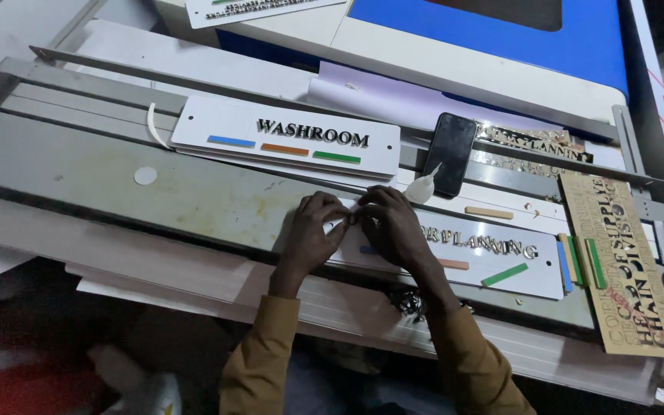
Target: The person is assembling a sign by gluing and positioning individual letters onto a plastic board to spell out 'DIRECTOR PLANNING'.
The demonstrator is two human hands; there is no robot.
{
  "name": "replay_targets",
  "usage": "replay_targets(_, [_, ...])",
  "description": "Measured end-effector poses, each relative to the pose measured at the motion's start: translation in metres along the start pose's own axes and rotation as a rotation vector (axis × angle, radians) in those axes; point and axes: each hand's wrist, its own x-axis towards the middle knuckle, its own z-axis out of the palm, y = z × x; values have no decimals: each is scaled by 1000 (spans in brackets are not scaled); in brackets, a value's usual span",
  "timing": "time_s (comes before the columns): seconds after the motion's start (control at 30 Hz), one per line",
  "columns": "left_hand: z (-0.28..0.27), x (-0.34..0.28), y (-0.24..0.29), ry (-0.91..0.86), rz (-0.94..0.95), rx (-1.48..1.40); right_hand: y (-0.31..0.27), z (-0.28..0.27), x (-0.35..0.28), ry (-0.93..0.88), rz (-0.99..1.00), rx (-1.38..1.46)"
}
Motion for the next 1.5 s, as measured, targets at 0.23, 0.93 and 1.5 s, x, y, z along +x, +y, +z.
replay_targets(0.23, [0, 0, 2, 51, 28, 2, -27, -10, 1, 300, 48, 466])
replay_targets(0.93, [-9, -1, 12, -23, -39, -21, -21, -5, -22, 128, -125, -208])
replay_targets(1.5, [-38, -9, 40, -194, 150, 294, -29, -12, -16, 57, -140, -313])
